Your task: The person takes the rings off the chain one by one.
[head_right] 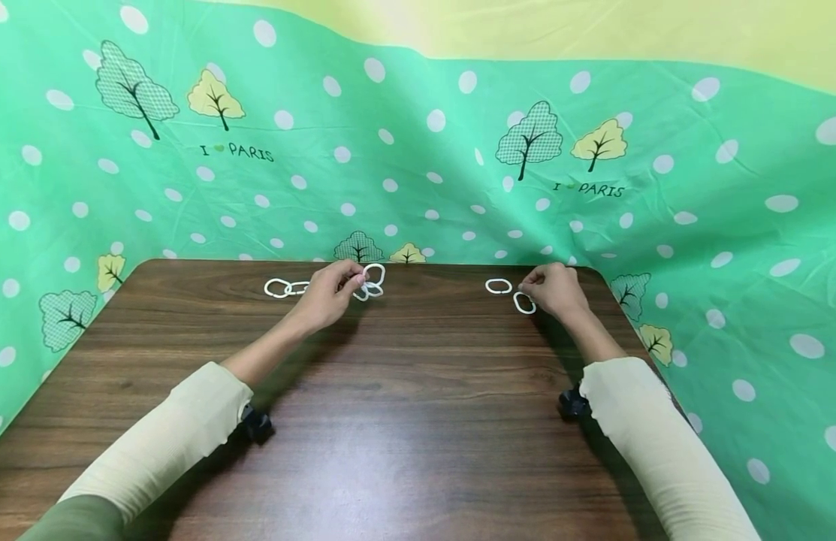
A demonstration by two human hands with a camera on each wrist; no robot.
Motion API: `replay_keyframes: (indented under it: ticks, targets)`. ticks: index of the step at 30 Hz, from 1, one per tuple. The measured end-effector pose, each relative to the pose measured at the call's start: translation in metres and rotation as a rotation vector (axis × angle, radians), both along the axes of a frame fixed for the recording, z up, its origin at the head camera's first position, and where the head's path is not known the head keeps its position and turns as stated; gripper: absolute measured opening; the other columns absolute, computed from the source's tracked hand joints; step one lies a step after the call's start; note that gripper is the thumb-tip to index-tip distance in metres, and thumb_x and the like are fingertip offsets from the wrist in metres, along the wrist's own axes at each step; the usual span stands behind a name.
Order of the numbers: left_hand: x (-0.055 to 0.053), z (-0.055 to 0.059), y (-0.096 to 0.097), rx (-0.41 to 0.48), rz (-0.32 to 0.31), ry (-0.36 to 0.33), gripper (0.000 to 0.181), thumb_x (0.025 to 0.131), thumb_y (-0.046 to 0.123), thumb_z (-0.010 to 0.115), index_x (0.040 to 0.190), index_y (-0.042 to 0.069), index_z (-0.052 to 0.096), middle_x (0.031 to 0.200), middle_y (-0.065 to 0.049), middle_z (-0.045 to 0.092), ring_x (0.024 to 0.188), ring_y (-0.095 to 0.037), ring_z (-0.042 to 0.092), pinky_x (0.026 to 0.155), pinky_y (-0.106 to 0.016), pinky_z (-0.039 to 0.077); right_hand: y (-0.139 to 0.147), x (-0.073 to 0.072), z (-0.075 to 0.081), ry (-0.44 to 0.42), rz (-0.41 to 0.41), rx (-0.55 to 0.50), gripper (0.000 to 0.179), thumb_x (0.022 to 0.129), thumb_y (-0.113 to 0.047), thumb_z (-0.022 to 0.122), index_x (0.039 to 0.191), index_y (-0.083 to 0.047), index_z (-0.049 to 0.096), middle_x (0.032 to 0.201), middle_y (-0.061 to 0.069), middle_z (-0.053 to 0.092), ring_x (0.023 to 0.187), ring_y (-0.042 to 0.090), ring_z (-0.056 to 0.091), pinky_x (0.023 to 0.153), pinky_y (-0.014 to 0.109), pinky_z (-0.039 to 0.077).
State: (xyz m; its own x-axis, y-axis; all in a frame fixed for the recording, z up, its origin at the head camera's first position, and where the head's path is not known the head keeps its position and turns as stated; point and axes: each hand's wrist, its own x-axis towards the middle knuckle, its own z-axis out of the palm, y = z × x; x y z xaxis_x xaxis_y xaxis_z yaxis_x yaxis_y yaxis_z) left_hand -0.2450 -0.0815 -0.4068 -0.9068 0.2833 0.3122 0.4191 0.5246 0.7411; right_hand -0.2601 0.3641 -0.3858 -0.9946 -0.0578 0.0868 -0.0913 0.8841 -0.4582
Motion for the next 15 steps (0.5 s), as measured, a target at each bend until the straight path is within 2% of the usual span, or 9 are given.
replay_keyframes:
  ticks: [7, 11, 15]
  targets:
    - [-0.001, -0.001, -0.001, 0.015, 0.011, -0.002, 0.019, 0.116, 0.010, 0.062, 0.122, -0.003, 0.074, 0.115, -0.016, 0.075, 0.108, -0.029, 0.067, 0.100, -0.046, 0.054, -0.024, -0.001, 0.009, 0.009, 0.071, -0.018, 0.023, 0.107, -0.022, 0.078, 0.108, -0.001, 0.087, 0.102, 0.022, 0.085, 0.079, 0.018, 0.072, 0.070, 0.033, 0.053]
    - [0.000, 0.000, -0.001, 0.019, 0.008, -0.014, 0.019, 0.116, 0.010, 0.061, 0.122, -0.003, 0.073, 0.115, -0.016, 0.075, 0.108, -0.029, 0.067, 0.100, -0.045, 0.054, -0.039, -0.001, 0.012, 0.001, 0.076, -0.015, 0.024, 0.106, -0.028, 0.080, 0.108, -0.005, 0.087, 0.100, 0.018, 0.086, 0.082, 0.022, 0.075, 0.073, 0.036, 0.055]
    - [0.000, 0.001, 0.000, 0.021, 0.005, -0.023, 0.019, 0.116, 0.010, 0.061, 0.123, -0.002, 0.073, 0.116, -0.015, 0.075, 0.108, -0.029, 0.067, 0.100, -0.044, 0.054, -0.054, 0.000, 0.016, 0.021, 0.116, -0.009, 0.023, 0.106, -0.028, 0.080, 0.107, -0.007, 0.088, 0.094, 0.013, 0.086, 0.078, 0.017, 0.074, 0.076, 0.036, 0.056]
